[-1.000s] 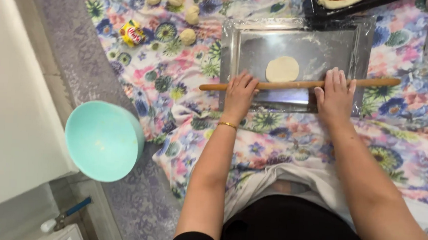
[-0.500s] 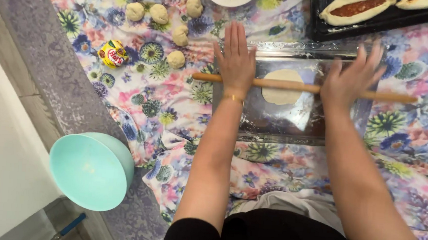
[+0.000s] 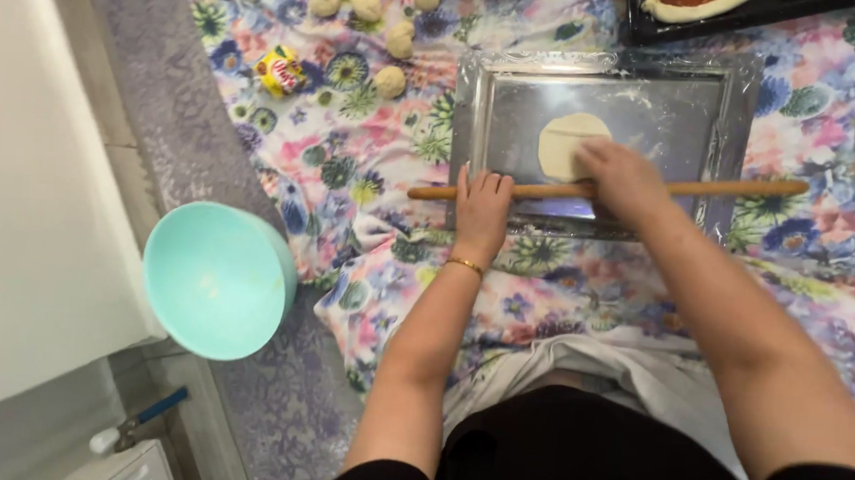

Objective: The person takes dough pieces, rolls them into balls between their palms, dips them in flour, and rolls one flat with a rolling pin on a metal tray. They then spoon red topping onto the flattened dough and pinch the edges to shape a filled flatbread.

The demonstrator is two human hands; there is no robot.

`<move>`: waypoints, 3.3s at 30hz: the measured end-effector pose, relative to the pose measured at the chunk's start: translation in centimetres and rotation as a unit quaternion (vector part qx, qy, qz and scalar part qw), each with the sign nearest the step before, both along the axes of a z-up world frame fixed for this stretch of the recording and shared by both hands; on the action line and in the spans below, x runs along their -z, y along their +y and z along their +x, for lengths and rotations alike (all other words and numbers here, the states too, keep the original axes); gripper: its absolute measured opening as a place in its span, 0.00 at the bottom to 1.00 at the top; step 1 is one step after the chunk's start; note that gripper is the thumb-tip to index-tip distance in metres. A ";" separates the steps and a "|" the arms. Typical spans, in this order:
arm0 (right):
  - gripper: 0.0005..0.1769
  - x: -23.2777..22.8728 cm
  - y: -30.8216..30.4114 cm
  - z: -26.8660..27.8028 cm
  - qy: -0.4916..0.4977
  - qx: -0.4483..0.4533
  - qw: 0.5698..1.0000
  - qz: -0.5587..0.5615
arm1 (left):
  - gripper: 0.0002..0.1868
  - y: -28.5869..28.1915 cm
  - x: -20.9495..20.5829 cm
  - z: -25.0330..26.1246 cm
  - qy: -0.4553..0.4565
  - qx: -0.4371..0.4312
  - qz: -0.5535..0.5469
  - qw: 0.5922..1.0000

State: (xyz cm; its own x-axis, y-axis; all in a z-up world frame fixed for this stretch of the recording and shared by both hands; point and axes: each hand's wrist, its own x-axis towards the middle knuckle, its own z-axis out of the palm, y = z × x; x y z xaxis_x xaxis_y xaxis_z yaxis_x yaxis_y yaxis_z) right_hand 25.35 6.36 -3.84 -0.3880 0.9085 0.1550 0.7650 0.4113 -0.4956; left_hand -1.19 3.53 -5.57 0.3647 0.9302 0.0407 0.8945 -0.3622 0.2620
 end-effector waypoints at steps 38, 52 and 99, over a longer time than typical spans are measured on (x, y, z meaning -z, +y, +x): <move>0.46 6.9 -2.3 5.2 -0.106 0.416 0.891 -0.150 | 0.44 12.9 4.0 6.0 -0.009 -0.126 0.004 0.992; 0.23 4.8 2.2 2.7 -0.076 -0.008 0.997 0.021 | 0.15 -1.0 -2.0 0.3 -0.052 -0.015 -0.029 0.998; 0.09 7.0 -2.2 7.1 -0.175 0.121 0.977 -0.023 | 0.15 -5.2 -4.7 -0.1 -0.157 0.001 -0.005 0.988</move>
State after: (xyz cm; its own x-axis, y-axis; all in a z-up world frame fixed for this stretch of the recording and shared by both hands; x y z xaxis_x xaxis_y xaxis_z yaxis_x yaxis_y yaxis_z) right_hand 32.47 4.12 -10.86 -0.1836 0.9830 0.0081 0.9627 0.1815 -0.2005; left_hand -1.29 -1.67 -0.92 0.3381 0.9301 0.1434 0.7671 -0.3606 0.5306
